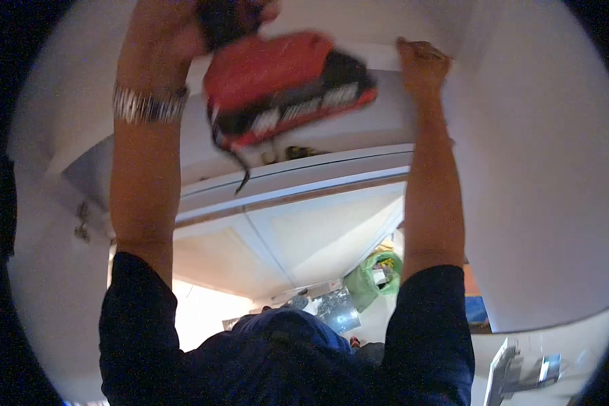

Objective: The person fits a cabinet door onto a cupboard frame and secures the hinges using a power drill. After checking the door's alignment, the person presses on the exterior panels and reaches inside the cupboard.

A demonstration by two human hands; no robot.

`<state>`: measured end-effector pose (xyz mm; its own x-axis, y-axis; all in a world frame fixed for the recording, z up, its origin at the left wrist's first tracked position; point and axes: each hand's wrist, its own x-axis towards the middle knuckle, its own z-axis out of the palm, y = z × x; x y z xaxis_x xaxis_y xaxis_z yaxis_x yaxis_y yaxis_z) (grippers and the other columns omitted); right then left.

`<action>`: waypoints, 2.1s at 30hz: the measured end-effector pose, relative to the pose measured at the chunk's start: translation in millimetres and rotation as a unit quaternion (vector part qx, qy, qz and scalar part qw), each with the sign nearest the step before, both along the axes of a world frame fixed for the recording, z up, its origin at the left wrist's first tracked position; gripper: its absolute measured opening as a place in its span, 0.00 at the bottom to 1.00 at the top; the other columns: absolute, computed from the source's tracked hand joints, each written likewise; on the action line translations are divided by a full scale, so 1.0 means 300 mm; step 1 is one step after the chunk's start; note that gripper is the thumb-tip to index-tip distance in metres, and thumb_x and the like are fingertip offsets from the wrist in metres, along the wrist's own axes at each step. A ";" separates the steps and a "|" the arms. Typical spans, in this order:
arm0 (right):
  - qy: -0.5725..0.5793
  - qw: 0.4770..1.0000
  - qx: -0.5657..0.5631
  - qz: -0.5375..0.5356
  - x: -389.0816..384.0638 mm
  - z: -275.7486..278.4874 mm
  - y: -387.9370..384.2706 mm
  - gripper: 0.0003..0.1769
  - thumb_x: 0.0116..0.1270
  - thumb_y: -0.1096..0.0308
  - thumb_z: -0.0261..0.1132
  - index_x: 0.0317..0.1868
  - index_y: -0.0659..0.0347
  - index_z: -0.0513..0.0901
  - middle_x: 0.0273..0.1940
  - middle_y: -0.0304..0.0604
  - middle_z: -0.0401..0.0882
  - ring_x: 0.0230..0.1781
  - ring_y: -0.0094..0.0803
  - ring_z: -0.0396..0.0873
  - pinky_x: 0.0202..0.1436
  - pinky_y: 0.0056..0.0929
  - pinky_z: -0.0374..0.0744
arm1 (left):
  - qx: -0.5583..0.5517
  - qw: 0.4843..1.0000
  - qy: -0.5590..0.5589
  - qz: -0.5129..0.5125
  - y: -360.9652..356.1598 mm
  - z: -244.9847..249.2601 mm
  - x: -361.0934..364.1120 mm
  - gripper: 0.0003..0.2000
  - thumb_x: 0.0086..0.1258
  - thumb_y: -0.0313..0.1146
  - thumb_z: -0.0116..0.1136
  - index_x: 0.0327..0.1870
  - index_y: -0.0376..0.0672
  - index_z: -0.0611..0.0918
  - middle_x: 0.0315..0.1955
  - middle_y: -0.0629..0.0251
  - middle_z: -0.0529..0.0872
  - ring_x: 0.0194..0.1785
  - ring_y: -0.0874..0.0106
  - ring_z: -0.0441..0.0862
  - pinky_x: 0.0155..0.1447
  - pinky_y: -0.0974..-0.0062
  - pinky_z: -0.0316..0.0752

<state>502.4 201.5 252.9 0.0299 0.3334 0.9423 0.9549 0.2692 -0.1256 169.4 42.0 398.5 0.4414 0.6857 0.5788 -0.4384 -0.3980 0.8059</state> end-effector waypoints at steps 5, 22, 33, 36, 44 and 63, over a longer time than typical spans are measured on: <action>0.146 0.983 -0.041 0.104 -0.033 0.029 -0.030 0.24 0.66 0.48 0.60 0.39 0.63 0.87 0.42 0.47 0.87 0.40 0.41 0.84 0.50 0.35 0.77 | -0.092 0.986 0.045 0.132 -0.350 -0.418 -0.332 0.11 0.61 0.29 0.65 0.44 0.37 0.81 0.23 0.66 0.81 0.23 0.76 0.78 0.27 0.77 0.74; 0.249 0.877 -0.269 0.312 -0.091 -0.630 -0.562 0.19 0.75 0.59 0.52 0.55 0.64 0.80 0.53 0.45 0.81 0.56 0.35 0.78 0.64 0.34 0.71 | -0.413 0.781 0.401 0.243 -0.743 -1.871 -0.752 0.18 0.53 0.25 0.69 0.47 0.34 0.81 0.36 0.58 0.86 0.38 0.70 0.83 0.41 0.71 0.79; 0.680 0.653 0.144 0.302 0.331 -1.034 -1.248 0.15 0.65 0.68 0.64 0.52 0.53 0.75 0.50 0.38 0.78 0.52 0.36 0.77 0.55 0.40 0.76 | -0.529 0.645 0.515 0.196 -0.832 -2.265 -0.961 0.11 0.52 0.27 0.69 0.37 0.37 0.83 0.21 0.63 0.82 0.22 0.72 0.79 0.27 0.71 0.74; 0.696 0.640 0.146 0.291 0.271 -0.938 -1.261 0.09 0.65 0.73 0.62 0.46 0.56 0.80 0.49 0.40 0.80 0.55 0.38 0.75 0.54 0.39 0.76 | -0.519 0.650 0.527 0.174 -0.778 -2.268 -0.968 0.12 0.52 0.27 0.69 0.38 0.37 0.83 0.21 0.64 0.82 0.22 0.73 0.79 0.27 0.71 0.73; 0.707 0.647 0.166 0.232 0.063 -0.979 -1.304 0.10 0.64 0.75 0.61 0.47 0.60 0.79 0.44 0.41 0.81 0.47 0.35 0.80 0.46 0.32 0.76 | -0.502 0.675 0.517 0.160 -0.686 -2.274 -0.989 0.12 0.53 0.27 0.69 0.39 0.38 0.83 0.22 0.64 0.82 0.22 0.73 0.78 0.26 0.71 0.73; 0.322 0.912 -0.236 0.089 -0.678 -1.086 -1.069 0.42 0.60 0.81 0.59 0.68 0.64 0.42 0.50 0.52 0.76 0.40 0.37 0.80 0.45 0.32 0.78 | -0.497 0.696 0.502 0.129 -0.602 -2.303 -0.969 0.14 0.53 0.26 0.69 0.42 0.40 0.82 0.23 0.66 0.82 0.22 0.74 0.77 0.26 0.72 0.71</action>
<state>299.2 -119.4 -73.0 0.4331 0.7516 0.4975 0.5883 0.1825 -0.7878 -121.2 -138.6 -292.3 0.0703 0.6588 -0.7490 0.5266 0.6132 0.5888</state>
